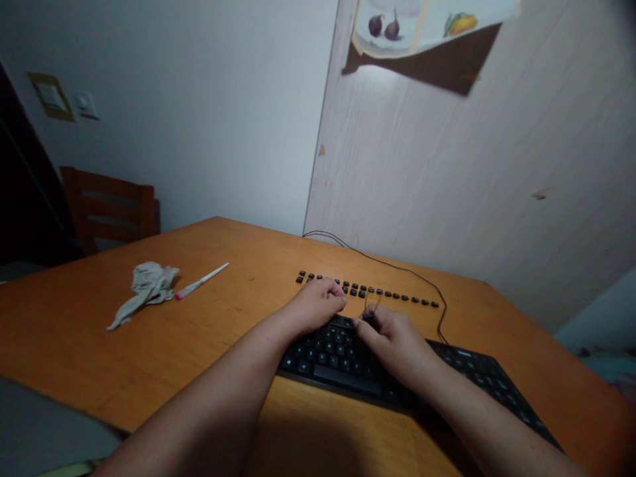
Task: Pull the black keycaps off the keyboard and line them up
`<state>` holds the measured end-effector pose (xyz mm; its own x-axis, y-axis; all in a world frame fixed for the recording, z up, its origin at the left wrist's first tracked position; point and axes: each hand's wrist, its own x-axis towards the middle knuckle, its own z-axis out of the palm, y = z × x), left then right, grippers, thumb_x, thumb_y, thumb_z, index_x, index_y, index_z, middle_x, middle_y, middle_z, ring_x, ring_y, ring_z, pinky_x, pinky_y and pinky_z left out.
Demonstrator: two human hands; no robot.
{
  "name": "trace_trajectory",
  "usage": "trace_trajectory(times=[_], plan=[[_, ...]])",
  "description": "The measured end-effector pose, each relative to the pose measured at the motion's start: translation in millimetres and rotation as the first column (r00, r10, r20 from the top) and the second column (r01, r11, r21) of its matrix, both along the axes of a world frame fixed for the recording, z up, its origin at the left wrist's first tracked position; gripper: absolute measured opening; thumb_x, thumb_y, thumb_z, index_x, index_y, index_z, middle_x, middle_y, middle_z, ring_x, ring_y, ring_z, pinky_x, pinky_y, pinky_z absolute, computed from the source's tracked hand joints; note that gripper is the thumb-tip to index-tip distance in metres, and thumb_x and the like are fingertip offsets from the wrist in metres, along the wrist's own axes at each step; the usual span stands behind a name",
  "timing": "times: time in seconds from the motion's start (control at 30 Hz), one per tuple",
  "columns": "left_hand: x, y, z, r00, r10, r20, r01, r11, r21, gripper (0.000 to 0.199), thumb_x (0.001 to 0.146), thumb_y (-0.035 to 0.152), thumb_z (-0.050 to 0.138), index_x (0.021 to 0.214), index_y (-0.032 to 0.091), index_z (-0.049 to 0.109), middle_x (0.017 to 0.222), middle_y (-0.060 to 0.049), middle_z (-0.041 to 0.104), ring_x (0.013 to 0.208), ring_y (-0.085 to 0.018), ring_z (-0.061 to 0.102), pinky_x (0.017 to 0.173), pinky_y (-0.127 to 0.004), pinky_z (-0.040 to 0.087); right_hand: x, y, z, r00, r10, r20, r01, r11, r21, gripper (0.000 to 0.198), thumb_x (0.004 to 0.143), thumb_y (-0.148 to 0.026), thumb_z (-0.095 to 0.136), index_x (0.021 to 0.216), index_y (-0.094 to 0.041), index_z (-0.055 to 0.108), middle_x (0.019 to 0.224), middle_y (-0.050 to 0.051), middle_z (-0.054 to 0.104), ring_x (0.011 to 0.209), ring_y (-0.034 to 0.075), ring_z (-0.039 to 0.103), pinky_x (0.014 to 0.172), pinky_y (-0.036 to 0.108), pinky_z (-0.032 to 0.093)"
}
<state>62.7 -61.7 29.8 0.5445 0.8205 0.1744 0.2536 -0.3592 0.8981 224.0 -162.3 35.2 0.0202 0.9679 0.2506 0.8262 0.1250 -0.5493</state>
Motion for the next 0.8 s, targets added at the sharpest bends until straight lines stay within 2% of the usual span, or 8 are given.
trace_trajectory(times=[0.13, 0.3, 0.4, 0.6, 0.8], plan=[[0, -1, 0.0, 0.999, -0.002, -0.034, 0.004, 1.000, 0.030, 0.013, 0.072, 0.027, 0.058, 0.078, 0.017, 0.064, 0.070, -0.002, 0.062, 0.065, -0.016, 0.054, 0.054, -0.024, 0.037, 3, 4, -2, 0.998, -0.059, -0.031, 0.059, 0.998, 0.009, 0.022, 0.086, -0.035, 0.050, 0.071, -0.021, 0.056, 0.068, 0.002, 0.064, 0.065, 0.017, 0.058, 0.059, 0.027, 0.038], [0, -2, 0.4, 0.998, -0.007, -0.063, 0.010, 0.998, 0.055, 0.012, 0.073, 0.026, 0.057, 0.077, 0.018, 0.065, 0.069, -0.002, 0.061, 0.064, -0.015, 0.053, 0.053, -0.024, 0.036, 10, 8, -10, 0.987, -0.113, -0.117, 0.111, 0.994, -0.027, 0.023, 0.086, -0.038, 0.050, 0.071, -0.021, 0.055, 0.060, 0.000, 0.058, 0.059, 0.017, 0.055, 0.053, 0.026, 0.036], [-1, -2, 0.7, 0.996, -0.007, -0.084, 0.014, 0.997, 0.081, 0.014, 0.074, 0.027, 0.057, 0.079, 0.018, 0.066, 0.069, -0.002, 0.062, 0.064, -0.016, 0.054, 0.053, -0.024, 0.036, 13, 12, -16, 0.984, -0.095, -0.153, 0.093, 0.995, -0.020, 0.024, 0.084, -0.042, 0.053, 0.073, -0.020, 0.056, 0.062, 0.000, 0.058, 0.059, 0.016, 0.054, 0.054, 0.026, 0.037], [-2, -1, -1.6, 0.984, -0.110, -0.140, 0.136, 0.973, 0.189, 0.016, 0.078, 0.029, 0.058, 0.082, 0.017, 0.067, 0.079, -0.002, 0.068, 0.076, -0.016, 0.059, 0.065, -0.024, 0.043, 10, 12, -15, 0.975, -0.106, -0.194, 0.115, 0.993, 0.035, 0.021, 0.081, -0.036, 0.053, 0.068, -0.020, 0.053, 0.059, -0.002, 0.054, 0.056, 0.015, 0.050, 0.053, 0.026, 0.035], [-2, 1, -5.7, 0.970, -0.162, -0.182, 0.197, 0.960, 0.197, 0.016, 0.079, 0.030, 0.057, 0.079, 0.017, 0.067, 0.080, -0.002, 0.069, 0.079, -0.017, 0.061, 0.069, -0.024, 0.045, 6, 7, -9, 0.967, -0.096, -0.234, 0.116, 0.991, 0.074, 0.018, 0.080, -0.031, 0.051, 0.065, -0.020, 0.051, 0.060, -0.001, 0.053, 0.057, 0.015, 0.049, 0.053, 0.026, 0.036]])
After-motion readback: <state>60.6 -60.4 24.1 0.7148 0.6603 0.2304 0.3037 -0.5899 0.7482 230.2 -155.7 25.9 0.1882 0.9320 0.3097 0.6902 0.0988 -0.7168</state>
